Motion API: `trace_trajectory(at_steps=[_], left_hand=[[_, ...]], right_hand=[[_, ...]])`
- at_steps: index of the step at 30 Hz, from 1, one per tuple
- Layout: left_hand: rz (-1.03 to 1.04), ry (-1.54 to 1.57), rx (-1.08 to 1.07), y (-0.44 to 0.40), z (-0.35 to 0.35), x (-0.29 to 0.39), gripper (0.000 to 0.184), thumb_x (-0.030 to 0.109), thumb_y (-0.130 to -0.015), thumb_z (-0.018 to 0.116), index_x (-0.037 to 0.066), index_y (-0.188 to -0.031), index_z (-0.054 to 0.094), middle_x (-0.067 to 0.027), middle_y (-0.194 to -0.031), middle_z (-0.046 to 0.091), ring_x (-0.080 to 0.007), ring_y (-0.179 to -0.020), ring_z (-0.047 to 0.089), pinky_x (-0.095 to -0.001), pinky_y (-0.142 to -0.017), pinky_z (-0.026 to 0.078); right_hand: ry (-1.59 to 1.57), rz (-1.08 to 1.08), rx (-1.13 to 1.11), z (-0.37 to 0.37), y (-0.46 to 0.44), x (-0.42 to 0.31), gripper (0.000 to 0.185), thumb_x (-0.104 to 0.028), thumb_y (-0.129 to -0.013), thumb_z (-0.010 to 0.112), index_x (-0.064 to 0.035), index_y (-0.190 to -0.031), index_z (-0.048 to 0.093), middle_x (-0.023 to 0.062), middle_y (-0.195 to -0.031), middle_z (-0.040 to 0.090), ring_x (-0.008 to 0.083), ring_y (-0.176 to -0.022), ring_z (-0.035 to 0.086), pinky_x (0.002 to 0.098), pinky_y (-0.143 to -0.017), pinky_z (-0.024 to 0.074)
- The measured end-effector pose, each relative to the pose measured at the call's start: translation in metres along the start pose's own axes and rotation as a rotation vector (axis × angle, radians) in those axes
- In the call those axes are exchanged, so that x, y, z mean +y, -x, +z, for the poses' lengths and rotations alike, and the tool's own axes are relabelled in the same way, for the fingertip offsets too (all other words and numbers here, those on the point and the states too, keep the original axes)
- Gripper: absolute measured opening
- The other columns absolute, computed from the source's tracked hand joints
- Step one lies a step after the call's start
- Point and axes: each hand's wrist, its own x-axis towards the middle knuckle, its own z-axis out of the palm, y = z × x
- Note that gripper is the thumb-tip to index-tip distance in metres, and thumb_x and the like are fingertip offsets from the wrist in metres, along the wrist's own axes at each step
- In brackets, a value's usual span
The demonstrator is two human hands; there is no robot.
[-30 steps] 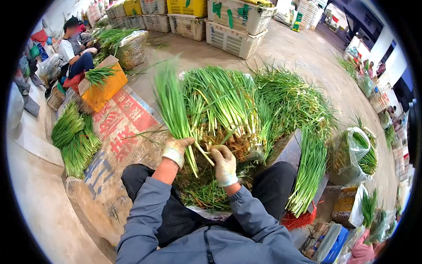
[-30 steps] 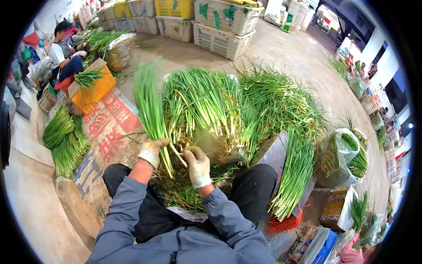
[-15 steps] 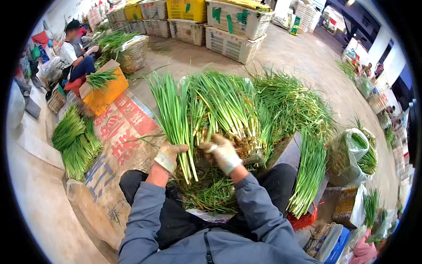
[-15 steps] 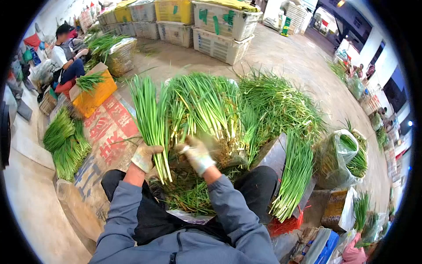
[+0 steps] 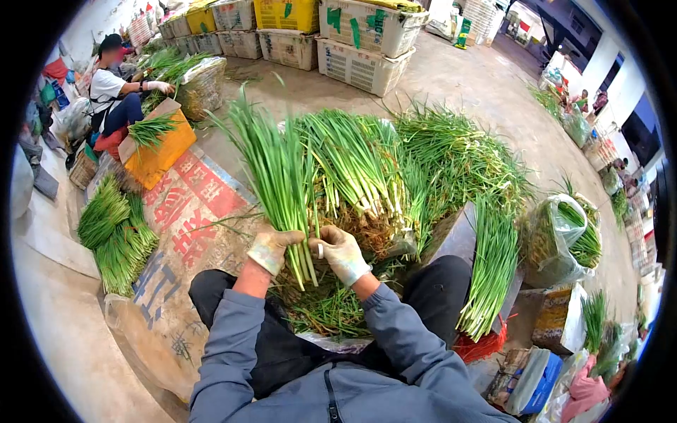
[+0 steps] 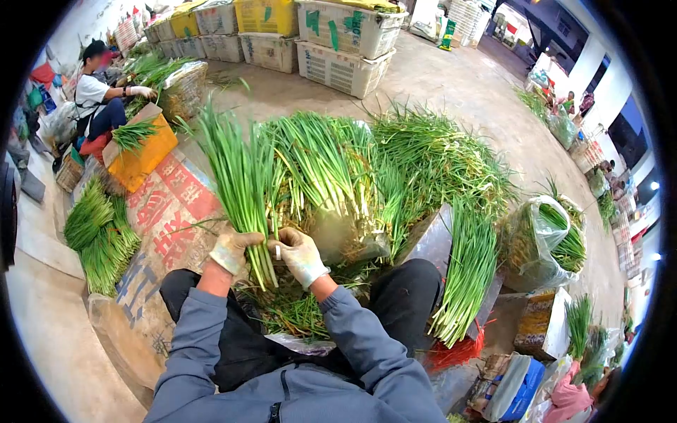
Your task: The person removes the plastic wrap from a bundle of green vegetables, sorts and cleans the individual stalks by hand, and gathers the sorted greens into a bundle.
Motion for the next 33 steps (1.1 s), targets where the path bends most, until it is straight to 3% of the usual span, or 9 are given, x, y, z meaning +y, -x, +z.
trace_trajectory(at_steps=[11,14,18,19,20,25,26,29,33], left_hand=[[0.096,0.149,0.038,0.009,0.017,0.019,0.044,-0.002,-0.073,0.078,-0.002,-0.114,0.063,-0.0141,-0.096,0.072,-0.027,-0.085,0.071,-0.0396,-0.083,0.06],[0.034,0.347,0.152,0.012,0.019,0.044,0.038,-0.006,-0.075,0.07,-0.005,-0.112,0.062,-0.0171,-0.095,0.071,-0.0285,-0.082,0.071,-0.0409,-0.079,0.061],[0.248,0.296,0.189,-0.006,-0.022,0.041,0.048,-0.005,-0.072,0.073,-0.003,-0.117,0.057,-0.0155,-0.102,0.067,-0.027,-0.079,0.069,-0.0396,-0.069,0.063],[0.28,0.281,0.191,-0.006,-0.021,0.044,0.051,-0.005,-0.07,0.074,-0.001,-0.118,0.057,-0.015,-0.102,0.067,-0.0262,-0.079,0.069,-0.0389,-0.067,0.062],[0.276,0.285,0.196,-0.005,-0.022,0.042,0.051,-0.005,-0.07,0.074,-0.001,-0.118,0.057,-0.015,-0.102,0.067,-0.0262,-0.079,0.069,-0.0389,-0.067,0.062],[0.076,0.424,0.039,0.0,-0.014,0.043,0.061,-0.007,-0.072,0.069,0.0,-0.131,0.053,-0.0121,-0.101,0.068,-0.025,-0.077,0.07,-0.0371,-0.068,0.062],[0.079,0.525,0.021,0.001,-0.005,0.045,0.064,-0.005,-0.075,0.067,-0.001,-0.136,0.05,-0.0118,-0.098,0.068,-0.0258,-0.075,0.07,-0.0366,-0.069,0.062],[0.006,0.576,-0.08,0.001,-0.001,0.037,0.059,-0.007,-0.079,0.067,0.001,-0.135,0.051,-0.0096,-0.099,0.068,-0.0266,-0.083,0.071,-0.0395,-0.074,0.063],[0.017,0.38,-0.011,0.0,0.007,0.027,0.053,-0.005,-0.077,0.068,0.0,-0.129,0.056,-0.0093,-0.096,0.068,-0.0256,-0.081,0.07,-0.039,-0.072,0.061]], right_hand=[[-0.172,-0.112,0.099,-0.021,0.036,0.027,0.009,-0.004,-0.088,0.072,-0.0052,-0.094,0.065,0.0035,-0.086,0.068,0.009,-0.071,0.06,0.0227,-0.068,0.0488],[0.336,0.2,-0.157,-0.027,0.06,0.037,0.015,-0.003,-0.087,0.071,-0.0022,-0.102,0.068,0.0039,-0.092,0.07,0.0102,-0.075,0.065,0.0279,-0.067,0.0535],[1.586,0.573,-1.031,-0.046,0.065,0.06,0.051,-0.031,-0.081,0.077,-0.0071,-0.125,0.068,0.0208,-0.117,0.069,0.0338,-0.109,0.067,0.0404,-0.094,0.0528],[1.556,0.466,-0.761,-0.057,0.051,0.058,0.039,-0.028,-0.083,0.075,-0.007,-0.115,0.072,0.0187,-0.111,0.071,0.0342,-0.103,0.068,0.0411,-0.09,0.0539],[1.298,-0.062,-0.399,-0.076,0.047,0.048,0.029,-0.025,-0.084,0.073,-0.0068,-0.106,0.073,0.0159,-0.104,0.073,0.0336,-0.094,0.069,0.0418,-0.086,0.0553],[1.295,-0.27,0.454,-0.1,-0.022,-0.063,0.034,-0.031,-0.088,0.071,-0.003,-0.107,0.069,0.0169,-0.097,0.072,0.0364,-0.089,0.068,0.04,-0.081,0.0559],[1.357,-0.326,0.515,-0.098,-0.024,-0.084,0.038,-0.034,-0.088,0.071,-0.0021,-0.108,0.068,0.0174,-0.1,0.072,0.0375,-0.091,0.068,0.0404,-0.083,0.0557],[1.417,0.197,0.516,-0.114,-0.051,-0.095,0.045,-0.037,-0.084,0.073,-0.0004,-0.11,0.069,0.0207,-0.103,0.071,0.0377,-0.096,0.068,0.0401,-0.085,0.0542],[0.868,0.04,0.353,-0.122,-0.046,-0.094,0.038,-0.029,-0.086,0.071,0.0035,-0.106,0.071,0.0147,-0.091,0.072,0.0211,-0.081,0.067,0.0329,-0.078,0.0538]])
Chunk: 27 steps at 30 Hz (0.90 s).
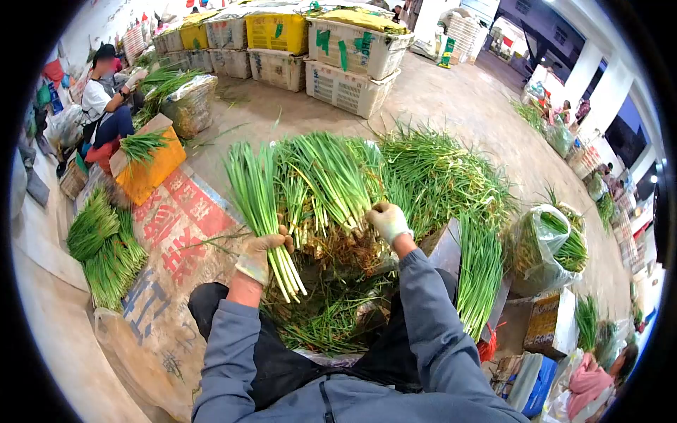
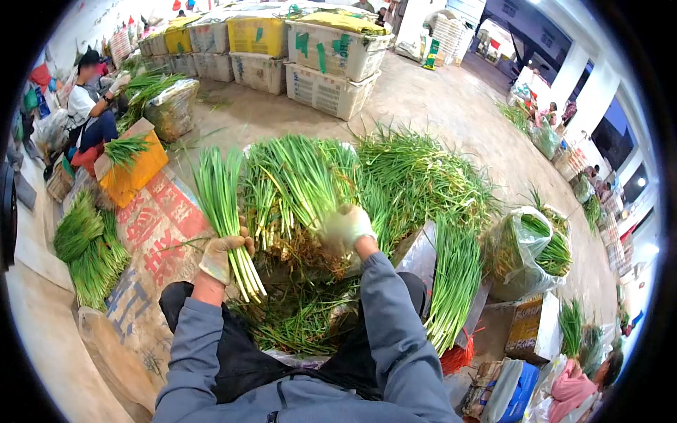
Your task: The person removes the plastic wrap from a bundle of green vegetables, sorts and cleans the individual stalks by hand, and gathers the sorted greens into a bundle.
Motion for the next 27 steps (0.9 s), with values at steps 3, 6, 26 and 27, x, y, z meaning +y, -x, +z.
trace_trajectory(at_steps=[3,6,26,27], left_hand=[[-0.068,-0.145,0.043,0.001,0.003,-0.001,0.043,-0.002,-0.077,0.071,-0.005,-0.119,0.061,-0.0105,-0.097,0.068,-0.0251,-0.081,0.069,-0.0387,-0.074,0.058],[0.015,-0.264,0.082,-0.007,0.012,-0.017,0.038,0.0,-0.077,0.073,-0.005,-0.114,0.064,-0.0128,-0.098,0.07,-0.0239,-0.082,0.069,-0.0374,-0.074,0.059],[-0.063,-0.655,0.289,-0.022,-0.015,-0.061,0.048,0.003,-0.072,0.086,-0.005,-0.113,0.064,-0.0136,-0.103,0.073,-0.0237,-0.087,0.069,-0.0365,-0.081,0.055],[-0.014,-0.668,0.311,-0.022,-0.016,-0.061,0.049,0.01,-0.069,0.091,-0.008,-0.108,0.066,-0.0147,-0.099,0.073,-0.0233,-0.085,0.069,-0.0361,-0.078,0.055]], right_hand=[[-0.319,-0.086,-0.091,0.004,0.032,-0.013,0.032,-0.023,-0.091,0.068,0.003,-0.108,0.066,0.006,-0.083,0.066,0.0132,-0.068,0.059,0.0284,-0.064,0.0483],[-0.348,-0.082,-0.232,0.033,0.071,-0.023,0.027,-0.021,-0.092,0.069,0.0013,-0.105,0.064,0.004,-0.08,0.064,0.0105,-0.066,0.056,0.0234,-0.059,0.0446],[-0.295,-0.125,-0.138,0.106,0.098,0.01,0.029,-0.027,-0.091,0.068,0.0017,-0.094,0.066,0.0148,-0.083,0.067,0.0238,-0.075,0.064,0.0349,-0.074,0.0505],[-0.335,-0.052,-0.087,0.106,0.097,0.014,0.028,-0.026,-0.091,0.067,0.0021,-0.092,0.066,0.0149,-0.081,0.067,0.0234,-0.073,0.063,0.0353,-0.072,0.0501]])
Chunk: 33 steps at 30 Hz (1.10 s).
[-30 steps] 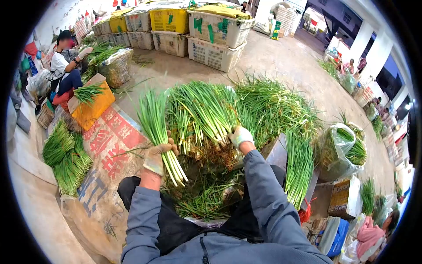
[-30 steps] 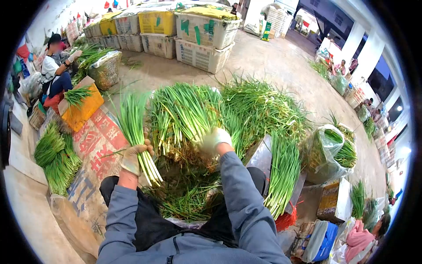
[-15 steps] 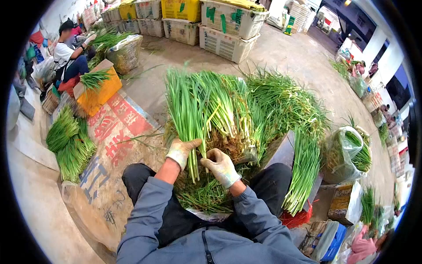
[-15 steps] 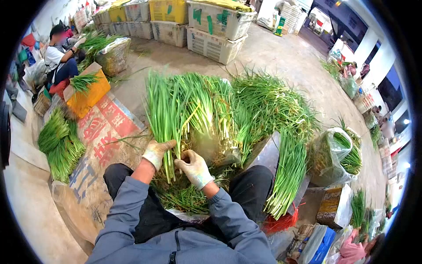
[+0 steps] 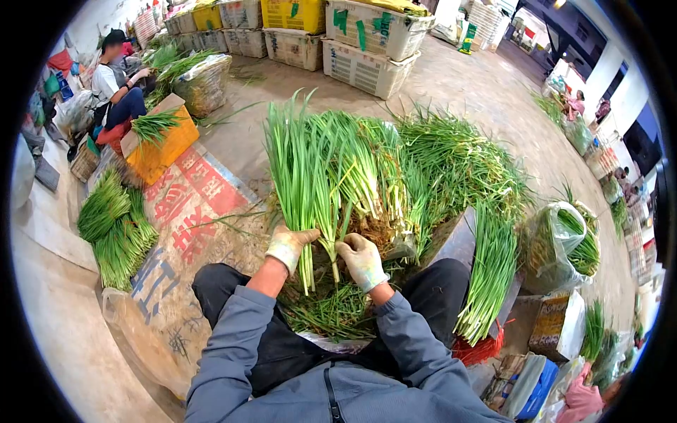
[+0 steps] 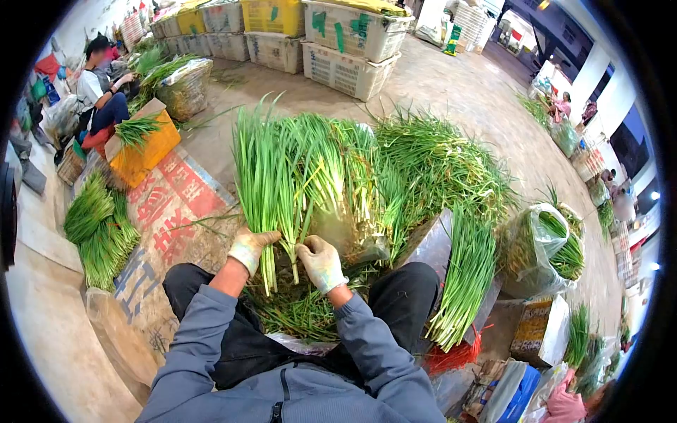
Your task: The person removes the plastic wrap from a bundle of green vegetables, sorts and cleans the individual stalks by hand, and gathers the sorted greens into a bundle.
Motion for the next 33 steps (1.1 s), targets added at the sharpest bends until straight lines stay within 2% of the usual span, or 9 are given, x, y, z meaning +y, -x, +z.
trace_trajectory(at_steps=[1,7,8,11,12,18,22,27,33], left_hand=[[0.056,-0.007,0.02,0.006,0.003,0.007,0.048,0.007,-0.069,0.09,-0.007,-0.108,0.066,-0.0149,-0.096,0.073,-0.0232,-0.082,0.069,-0.0366,-0.072,0.057],[-0.167,-0.01,0.132,0.002,0.004,0.023,0.044,-0.002,-0.073,0.083,-0.007,-0.111,0.061,-0.0156,-0.089,0.072,-0.024,-0.063,0.068,-0.0365,-0.051,0.056],[0.014,0.183,0.096,0.006,-0.001,0.019,0.041,-0.007,-0.073,0.079,-0.006,-0.109,0.06,-0.0154,-0.086,0.07,-0.0253,-0.059,0.065,-0.037,-0.051,0.055],[-0.036,0.117,0.095,0.0,-0.007,0.021,0.04,-0.005,-0.074,0.078,-0.004,-0.11,0.061,-0.0142,-0.087,0.07,-0.0244,-0.062,0.066,-0.0366,-0.052,0.055],[0.05,0.104,0.069,0.004,-0.006,0.017,0.04,-0.002,-0.075,0.078,-0.005,-0.112,0.062,-0.0138,-0.088,0.07,-0.0232,-0.063,0.067,-0.0363,-0.053,0.056],[0.032,0.121,-0.024,0.023,0.008,0.031,0.035,0.0,-0.077,0.079,-0.005,-0.108,0.063,-0.0112,-0.085,0.071,-0.0213,-0.064,0.067,-0.0335,-0.054,0.055],[-0.065,0.202,-0.175,0.035,0.012,0.042,0.032,0.003,-0.076,0.082,-0.002,-0.105,0.069,-0.0115,-0.085,0.072,-0.0204,-0.067,0.068,-0.0334,-0.062,0.058],[0.059,-0.005,-0.068,0.018,0.005,0.021,0.035,0.012,-0.083,0.08,-0.002,-0.112,0.066,-0.0106,-0.097,0.073,-0.0199,-0.08,0.07,-0.0333,-0.07,0.058],[-0.189,0.214,-0.213,0.027,0.016,0.027,0.033,0.016,-0.085,0.078,-0.002,-0.11,0.067,-0.0103,-0.097,0.072,-0.021,-0.081,0.069,-0.0347,-0.071,0.058]], right_hand=[[0.088,-0.139,0.05,-0.003,0.002,0.0,0.023,-0.022,-0.094,0.068,0.0008,-0.093,0.065,0.0014,-0.072,0.061,0.0076,-0.06,0.054,0.0255,-0.055,0.0446],[-0.485,-0.112,0.348,-0.013,0.012,-0.001,0.013,-0.018,-0.098,0.063,-0.0048,-0.097,0.064,-0.0021,-0.076,0.062,0.0058,-0.062,0.057,0.0217,-0.054,0.047],[-0.55,-0.134,0.394,-0.021,0.019,-0.012,0.012,-0.015,-0.099,0.06,-0.0048,-0.097,0.065,-0.0025,-0.078,0.062,0.0055,-0.06,0.056,0.0217,-0.053,0.047],[-0.247,-0.194,0.296,-0.044,0.027,-0.015,0.01,-0.013,-0.1,0.058,-0.0049,-0.104,0.063,0.0006,-0.083,0.064,0.004,-0.067,0.056,0.0221,-0.054,0.046],[-0.507,-0.025,0.136,-0.045,0.032,-0.015,0.016,-0.012,-0.098,0.062,-0.0043,-0.112,0.062,0.0027,-0.085,0.065,0.006,-0.073,0.059,0.0235,-0.061,0.0503],[0.329,-0.413,-0.013,-0.003,0.011,-0.031,0.043,-0.021,-0.084,0.078,-0.0026,-0.12,0.062,0.0159,-0.106,0.07,0.0288,-0.091,0.07,0.0375,-0.082,0.0547],[0.442,-0.342,0.045,0.008,-0.006,-0.026,0.023,-0.022,-0.087,0.068,-0.0038,-0.101,0.066,0.0202,-0.103,0.067,0.0406,-0.093,0.064,0.0457,-0.081,0.0524],[-0.375,0.021,-0.104,-0.012,-0.005,-0.025,0.024,-0.023,-0.097,0.065,-0.0009,-0.106,0.068,-0.0014,-0.084,0.066,0.0067,-0.072,0.056,0.0248,-0.064,0.0465],[-0.406,-0.031,-0.22,0.012,0.01,-0.021,0.028,-0.024,-0.096,0.066,-0.0019,-0.113,0.068,-0.0011,-0.092,0.067,0.0055,-0.077,0.056,0.0241,-0.071,0.0481]])
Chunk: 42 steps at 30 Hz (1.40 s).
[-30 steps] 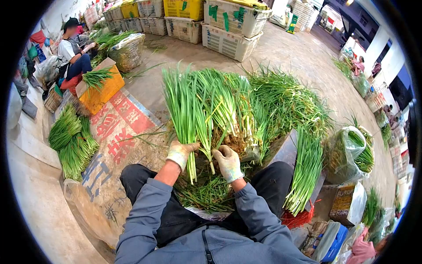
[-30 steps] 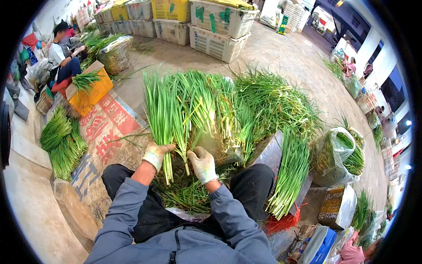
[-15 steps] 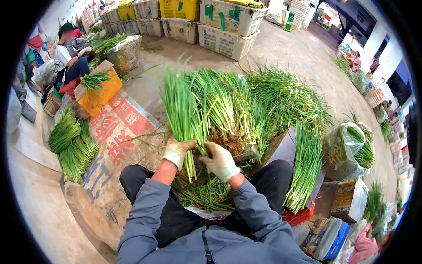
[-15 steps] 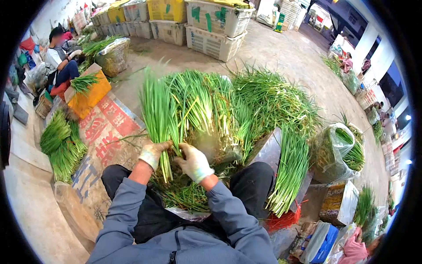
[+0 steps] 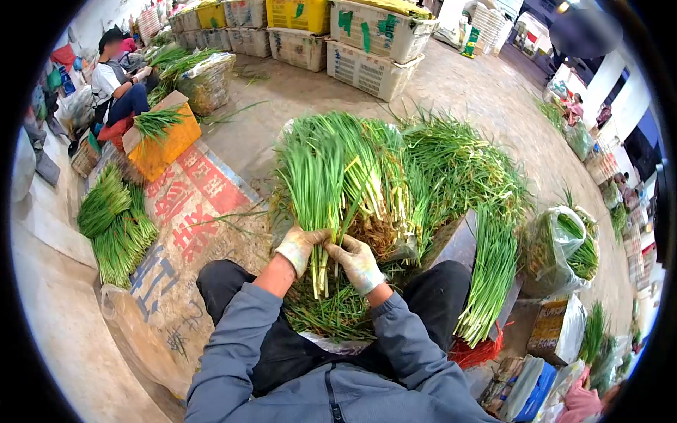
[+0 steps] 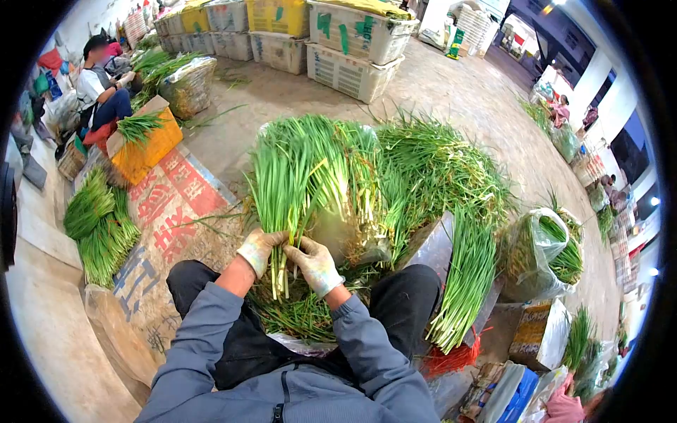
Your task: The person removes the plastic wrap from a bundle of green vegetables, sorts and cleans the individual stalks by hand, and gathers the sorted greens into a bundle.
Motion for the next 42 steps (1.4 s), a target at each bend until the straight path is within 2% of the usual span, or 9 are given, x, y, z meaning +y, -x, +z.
trace_trajectory(at_steps=[5,9,13,14,16,23,25,31,42], left_hand=[[0.04,0.087,0.171,0.0,-0.014,0.032,0.044,0.008,-0.073,0.086,-0.001,-0.11,0.066,-0.0115,-0.095,0.072,-0.026,-0.085,0.068,-0.041,-0.079,0.056],[0.29,0.217,0.197,-0.03,-0.069,0.034,0.054,0.009,-0.069,0.09,0.004,-0.117,0.066,-0.01,-0.103,0.072,-0.0255,-0.084,0.066,-0.0387,-0.081,0.054],[0.444,0.298,0.195,-0.025,-0.085,0.044,0.041,0.003,-0.073,0.086,-0.001,-0.11,0.068,-0.0113,-0.098,0.072,-0.0242,-0.082,0.07,-0.037,-0.072,0.06],[0.448,0.297,0.198,-0.022,-0.086,0.047,0.041,0.003,-0.073,0.086,-0.001,-0.11,0.068,-0.0113,-0.098,0.072,-0.0242,-0.082,0.07,-0.037,-0.072,0.06],[0.471,0.275,0.134,-0.006,-0.08,0.053,0.039,0.0,-0.074,0.084,-0.001,-0.11,0.068,-0.0113,-0.098,0.072,-0.024,-0.083,0.071,-0.0353,-0.073,0.06],[0.316,0.253,0.105,0.005,-0.053,0.036,0.033,0.004,-0.076,0.084,-0.002,-0.105,0.069,-0.0153,-0.095,0.074,-0.0251,-0.079,0.072,-0.0347,-0.07,0.061],[0.189,0.431,0.029,0.007,-0.045,0.037,0.031,0.005,-0.078,0.082,-0.003,-0.105,0.069,-0.0164,-0.095,0.073,-0.0265,-0.079,0.072,-0.036,-0.07,0.061],[0.258,0.697,0.101,-0.002,-0.035,0.042,0.021,0.009,-0.087,0.075,-0.001,-0.104,0.067,-0.0117,-0.089,0.071,-0.0246,-0.075,0.068,-0.0367,-0.074,0.059],[0.306,0.898,0.27,-0.023,-0.041,0.029,0.021,0.004,-0.09,0.071,0.002,-0.109,0.063,-0.0099,-0.097,0.067,-0.0246,-0.088,0.067,-0.0379,-0.08,0.059]], right_hand=[[-0.059,-0.071,-0.128,-0.015,0.04,0.0,0.017,-0.016,-0.095,0.063,-0.0004,-0.1,0.065,0.0026,-0.086,0.064,0.0121,-0.073,0.059,0.0267,-0.069,0.0486],[0.03,0.339,-0.28,-0.027,0.079,0.047,0.022,-0.016,-0.092,0.064,-0.0016,-0.108,0.071,0.0061,-0.095,0.072,0.0173,-0.079,0.065,0.0333,-0.077,0.0535],[1.456,0.475,-1.022,-0.055,0.081,0.176,0.033,-0.02,-0.088,0.064,-0.0017,-0.115,0.069,0.02,-0.107,0.072,0.0353,-0.098,0.07,0.0422,-0.085,0.0547],[1.545,0.583,-0.875,-0.04,0.07,0.146,0.036,-0.02,-0.086,0.063,-0.0047,-0.117,0.069,0.0216,-0.11,0.071,0.037,-0.105,0.068,0.0421,-0.088,0.0543],[1.094,0.162,-0.196,-0.034,0.064,0.101,0.031,-0.03,-0.086,0.069,-0.0045,-0.104,0.071,0.0211,-0.107,0.07,0.0392,-0.102,0.067,0.0455,-0.086,0.0542],[0.74,-0.29,0.02,0.029,0.016,-0.057,0.021,-0.016,-0.091,0.07,-0.0003,-0.105,0.069,0.0135,-0.094,0.072,0.0185,-0.083,0.069,0.0311,-0.077,0.0544],[0.578,-0.322,0.096,0.039,0.004,-0.041,0.023,-0.023,-0.092,0.068,-0.0043,-0.104,0.07,0.0172,-0.096,0.071,0.0298,-0.089,0.069,0.0367,-0.08,0.0537],[-0.312,0.351,-0.004,0.025,-0.014,0.035,0.032,-0.011,-0.095,0.063,-0.0042,-0.127,0.061,0.0051,-0.091,0.067,0.012,-0.064,0.061,0.0253,-0.055,0.0474],[-0.737,0.322,-0.224,0.035,0.007,0.019,0.015,-0.012,-0.094,0.066,-0.0049,-0.107,0.064,0.0033,-0.08,0.061,0.0098,-0.06,0.051,0.0246,-0.051,0.0386]])
